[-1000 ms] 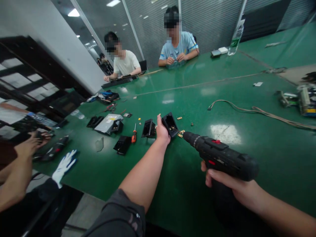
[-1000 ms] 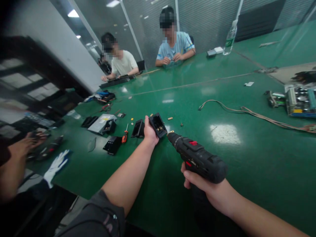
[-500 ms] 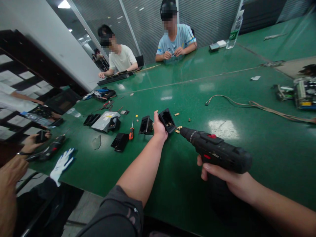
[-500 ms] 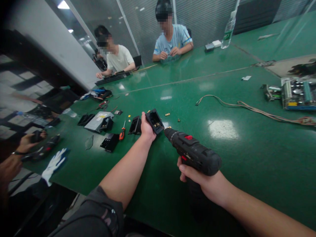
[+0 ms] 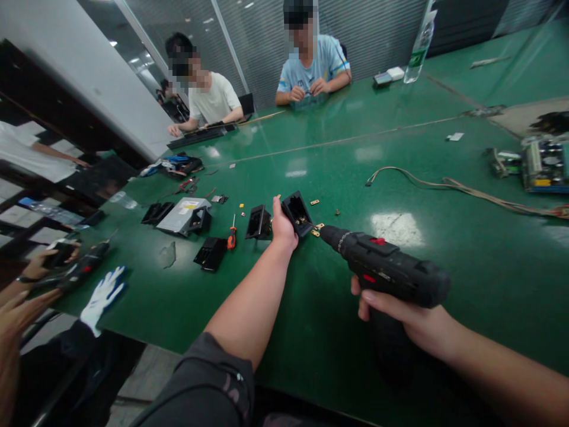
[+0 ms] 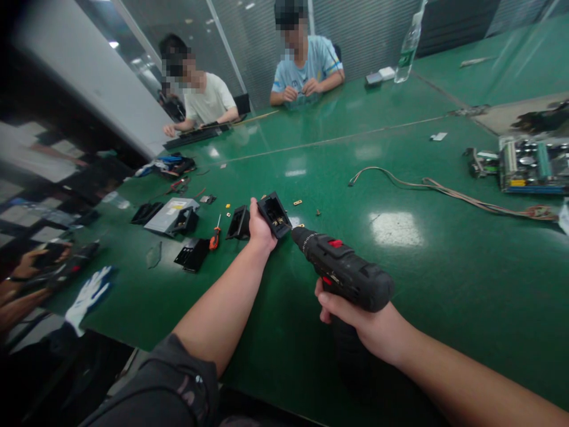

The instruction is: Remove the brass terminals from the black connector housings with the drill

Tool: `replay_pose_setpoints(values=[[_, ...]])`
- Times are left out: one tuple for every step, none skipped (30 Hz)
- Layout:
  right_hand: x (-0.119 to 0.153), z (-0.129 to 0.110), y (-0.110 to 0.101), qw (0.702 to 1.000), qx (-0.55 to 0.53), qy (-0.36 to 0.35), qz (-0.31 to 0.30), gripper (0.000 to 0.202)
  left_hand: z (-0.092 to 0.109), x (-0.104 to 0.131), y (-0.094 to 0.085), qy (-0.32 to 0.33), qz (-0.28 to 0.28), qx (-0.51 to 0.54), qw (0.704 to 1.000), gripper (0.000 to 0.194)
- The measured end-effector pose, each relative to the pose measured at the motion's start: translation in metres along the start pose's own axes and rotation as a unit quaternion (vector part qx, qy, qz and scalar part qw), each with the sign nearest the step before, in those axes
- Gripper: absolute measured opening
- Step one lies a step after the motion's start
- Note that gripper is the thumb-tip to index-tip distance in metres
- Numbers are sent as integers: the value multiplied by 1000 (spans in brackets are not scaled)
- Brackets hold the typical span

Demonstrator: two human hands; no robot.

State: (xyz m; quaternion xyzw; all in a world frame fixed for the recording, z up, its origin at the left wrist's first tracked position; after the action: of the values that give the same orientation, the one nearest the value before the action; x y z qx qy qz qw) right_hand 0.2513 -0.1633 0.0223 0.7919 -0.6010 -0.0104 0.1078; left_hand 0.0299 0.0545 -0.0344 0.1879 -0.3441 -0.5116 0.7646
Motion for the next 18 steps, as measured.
replay_pose_setpoints(values=[[0,-2,0,1000,1,-2,1,37,1,0,0,5,-1,0,1000,59],[0,-5,1,1000,2,-11,4,38,3,0,1,11,1,-1,1000,59],[-1,-4,2,1000,8,-6,-4,38,4,1,1,15,2,-2,1000,59],[-1,-5,2,1000,6,-8,1,38,4,2,2,12,2,-1,1000,58],[-1,-5,2,1000,5,-10,-1,39,3,2,3,8,2,-2,1000,58],[-1,-4,1,1000,3,-9,1,38,3,3,3,4,3,-3,1000,57],[-1,-3,0,1000,-1,-9,4,38,2,3,3,0,4,-6,1000,57],[-1,-2,0,1000,-3,-9,4,38,2,4,3,0,6,-8,1000,56],[-1,-1,-1,1000,-4,-9,4,36,2,3,3,1,7,-9,1000,56],[-1,0,0,1000,-6,-12,1,35,3,3,3,4,7,-9,1000,55],[-1,0,1,1000,-7,-13,-5,33,3,3,3,7,5,-9,1000,55],[-1,0,1,1000,-9,-19,-8,32,3,3,3,8,4,-9,1000,55],[-1,0,1,1000,-11,-20,-10,32,4,3,4,8,2,-9,1000,55],[-1,1,2,1000,-12,-20,-12,32,4,4,4,7,3,-8,1000,55],[-2,1,2,1000,-11,-20,-13,32,4,5,5,6,4,-7,1000,55],[-2,2,2,1000,-10,-18,-14,33,4,5,5,6,6,-5,1000,55],[-2,2,1,1000,-7,-17,-15,34,4,6,5,6,8,-3,1000,55],[-2,2,1,1000,-5,-16,-15,34,4,6,5,7,9,-2,1000,55]])
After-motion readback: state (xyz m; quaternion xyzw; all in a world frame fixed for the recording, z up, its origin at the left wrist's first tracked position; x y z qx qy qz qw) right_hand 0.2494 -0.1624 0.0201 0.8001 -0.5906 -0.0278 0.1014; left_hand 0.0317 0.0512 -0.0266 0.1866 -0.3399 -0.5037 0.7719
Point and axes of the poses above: each hand's wrist, its own x-axis away from the middle knuckle, its own y-axis out of the palm, z = x × y, the point moved 10 cm from there along -x, towards the middle knuckle, and after that the axes turned 9 degrees about x, right-handed, at the moved point
